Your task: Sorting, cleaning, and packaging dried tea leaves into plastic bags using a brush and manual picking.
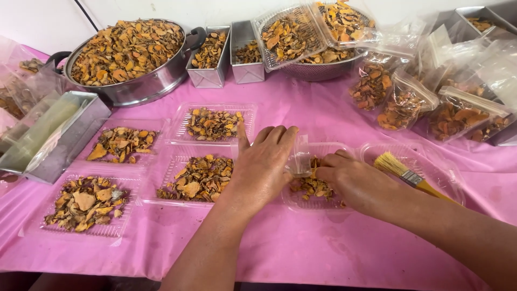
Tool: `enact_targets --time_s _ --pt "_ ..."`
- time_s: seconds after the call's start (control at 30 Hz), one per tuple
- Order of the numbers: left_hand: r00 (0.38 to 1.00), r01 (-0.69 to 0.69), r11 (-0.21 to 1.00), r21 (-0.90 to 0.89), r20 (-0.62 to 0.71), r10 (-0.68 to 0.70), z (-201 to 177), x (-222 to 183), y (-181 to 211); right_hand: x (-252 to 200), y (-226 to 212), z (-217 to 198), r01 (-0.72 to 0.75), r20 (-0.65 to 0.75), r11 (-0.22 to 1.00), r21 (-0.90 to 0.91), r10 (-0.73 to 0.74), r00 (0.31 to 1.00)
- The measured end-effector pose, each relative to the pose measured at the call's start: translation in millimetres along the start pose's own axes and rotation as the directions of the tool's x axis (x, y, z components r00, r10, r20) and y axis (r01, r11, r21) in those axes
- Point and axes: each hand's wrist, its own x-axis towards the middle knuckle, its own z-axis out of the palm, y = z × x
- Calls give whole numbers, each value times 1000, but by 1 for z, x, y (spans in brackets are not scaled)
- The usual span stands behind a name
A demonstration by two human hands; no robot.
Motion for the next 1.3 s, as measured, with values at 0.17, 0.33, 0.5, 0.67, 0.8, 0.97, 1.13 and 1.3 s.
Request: enact_targets --time_s 0.17,0.33,0.5,0.67,0.8,0.97,1.13,1.3 --pt "1000 8 1000 -19 4 -8 -14 -3 7 3 1 0 14 33 990 142 -19 999" --pt "1000 -11 1000 -23 -1 11 -9 -3 4 6 16 34 -20 -19 977 213 25 1000" --pt "999 -11 999 -37 53 13 -7 -1 5 2 -5 -33 -171 -21 894 415 198 980" --pt "992 8 995 -99 130 5 22 8 -1 -2 -7 -79 -297 24 549 781 449 893" --pt "992 -11 991 -133 120 27 0 4 14 4 -14 -90 -394 172 513 763 427 888" --pt "998 -32 977 -213 46 43 -3 6 14 6 -21 -99 -344 97 522 780 442 892" --pt "999 -33 954 -298 -43 21 -4 7 17 10 -20 -103 -245 -46 578 779 441 896" --pt "993 -41 907 -420 -121 -11 -3 9 17 12 -28 -117 -166 -186 612 773 469 863"
